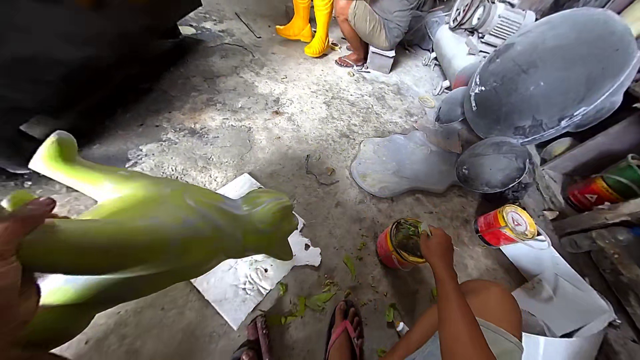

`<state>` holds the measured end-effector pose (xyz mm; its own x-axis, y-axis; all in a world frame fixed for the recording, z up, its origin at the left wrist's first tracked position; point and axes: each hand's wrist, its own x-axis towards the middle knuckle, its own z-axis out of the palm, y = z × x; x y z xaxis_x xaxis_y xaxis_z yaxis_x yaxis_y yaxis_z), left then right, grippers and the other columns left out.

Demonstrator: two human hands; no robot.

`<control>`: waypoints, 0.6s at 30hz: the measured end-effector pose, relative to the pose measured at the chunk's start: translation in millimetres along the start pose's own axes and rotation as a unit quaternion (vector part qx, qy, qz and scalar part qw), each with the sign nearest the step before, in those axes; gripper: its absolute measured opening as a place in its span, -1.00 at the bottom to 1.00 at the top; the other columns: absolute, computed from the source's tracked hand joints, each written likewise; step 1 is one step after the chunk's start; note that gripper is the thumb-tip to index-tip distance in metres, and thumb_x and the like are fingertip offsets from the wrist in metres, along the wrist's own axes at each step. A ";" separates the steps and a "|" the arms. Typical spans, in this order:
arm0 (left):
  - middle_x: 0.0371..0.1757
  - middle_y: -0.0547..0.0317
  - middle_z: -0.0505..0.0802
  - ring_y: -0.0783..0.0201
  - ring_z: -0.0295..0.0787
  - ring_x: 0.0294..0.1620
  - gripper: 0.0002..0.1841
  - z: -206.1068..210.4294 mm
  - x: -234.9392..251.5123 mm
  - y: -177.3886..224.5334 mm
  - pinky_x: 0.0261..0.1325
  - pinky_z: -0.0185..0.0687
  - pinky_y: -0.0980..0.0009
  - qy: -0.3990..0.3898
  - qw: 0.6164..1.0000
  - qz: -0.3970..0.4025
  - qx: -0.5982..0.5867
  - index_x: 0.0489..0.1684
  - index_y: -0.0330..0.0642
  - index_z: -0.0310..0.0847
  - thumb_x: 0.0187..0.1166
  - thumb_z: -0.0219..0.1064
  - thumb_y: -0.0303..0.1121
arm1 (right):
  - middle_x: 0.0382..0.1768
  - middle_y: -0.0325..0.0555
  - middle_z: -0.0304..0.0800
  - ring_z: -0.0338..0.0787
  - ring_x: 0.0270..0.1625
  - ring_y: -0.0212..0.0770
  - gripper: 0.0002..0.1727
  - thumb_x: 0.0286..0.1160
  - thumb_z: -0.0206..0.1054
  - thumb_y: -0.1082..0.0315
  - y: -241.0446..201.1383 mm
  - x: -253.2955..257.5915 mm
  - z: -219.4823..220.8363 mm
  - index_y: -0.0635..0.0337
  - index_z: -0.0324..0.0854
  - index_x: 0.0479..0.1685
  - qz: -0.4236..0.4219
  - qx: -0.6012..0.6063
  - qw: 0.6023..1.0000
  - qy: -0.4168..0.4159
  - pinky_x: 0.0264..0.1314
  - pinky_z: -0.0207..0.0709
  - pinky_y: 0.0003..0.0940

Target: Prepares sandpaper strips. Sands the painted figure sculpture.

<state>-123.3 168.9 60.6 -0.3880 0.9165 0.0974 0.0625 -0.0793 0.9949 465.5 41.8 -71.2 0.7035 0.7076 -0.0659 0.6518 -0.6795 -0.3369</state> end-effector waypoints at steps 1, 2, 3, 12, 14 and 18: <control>-0.08 0.32 0.76 0.46 0.70 -0.10 -0.79 3.4 -3.0 3.7 0.08 0.65 0.44 -0.007 1.000 0.002 0.014 0.11 -0.14 0.64 0.63 0.37 -0.32 | 0.01 0.19 0.84 0.82 0.13 0.21 -0.73 0.65 0.27 0.26 0.4 2.0 1.9 0.24 0.82 -0.03 0.008 0.011 1.000 -0.004 0.21 0.62 0.31; -0.06 0.30 0.77 0.46 0.71 -0.07 -0.79 6.7 -7.7 8.9 0.10 0.66 0.45 -0.017 0.999 0.000 0.027 0.12 -0.17 0.64 0.64 0.37 -0.33 | 0.01 0.20 0.84 0.83 0.13 0.21 -0.72 0.65 0.26 0.25 0.3 3.6 4.2 0.24 0.82 -0.04 0.015 0.022 1.000 -0.007 0.20 0.63 0.31; -0.05 0.28 0.77 0.46 0.71 -0.05 -0.77 8.7 -12.3 13.1 0.12 0.65 0.44 -0.028 0.999 -0.006 0.043 0.13 -0.20 0.64 0.65 0.36 -0.31 | 0.03 0.19 0.83 0.82 0.13 0.21 -0.72 0.67 0.26 0.24 0.0 4.2 6.8 0.24 0.81 -0.02 0.021 0.034 0.999 -0.012 0.19 0.64 0.29; -0.19 0.29 0.78 0.49 0.74 -0.12 -0.84 50.4 -61.0 59.2 0.09 0.67 0.49 -0.079 0.989 -0.021 0.123 0.03 -0.29 0.60 0.77 0.15 -0.42 | 0.16 0.12 0.77 0.79 0.21 0.11 -0.68 0.71 0.21 0.26 -3.8 -4.6 25.3 0.12 0.81 0.22 -0.014 0.064 0.998 0.001 0.24 0.66 0.16; -0.22 0.25 0.79 0.49 0.76 -0.18 -0.83 49.2 -61.7 60.4 0.04 0.70 0.49 -0.107 0.985 -0.016 0.135 0.08 -0.36 0.60 0.76 0.15 -0.47 | 0.17 0.15 0.76 0.77 0.24 0.14 -0.68 0.71 0.21 0.28 -4.3 -4.6 27.8 0.15 0.80 0.21 -0.020 0.079 0.997 0.003 0.29 0.63 0.18; -0.26 0.26 0.76 0.53 0.73 -0.20 -0.89 53.6 -68.7 64.8 0.02 0.68 0.56 -0.128 0.980 0.029 0.151 -0.07 -0.44 0.56 0.67 0.14 -0.59 | 0.16 0.13 0.76 0.77 0.21 0.15 -0.69 0.66 0.24 0.32 -6.7 -5.2 34.1 0.14 0.82 0.20 -0.033 0.086 0.996 0.010 0.25 0.65 0.17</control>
<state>-43.4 121.8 116.9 -0.1341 0.9854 0.1048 0.3619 -0.0498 0.9309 447.9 49.3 -100.6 0.6677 0.7442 -0.0205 0.6396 -0.5876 -0.4956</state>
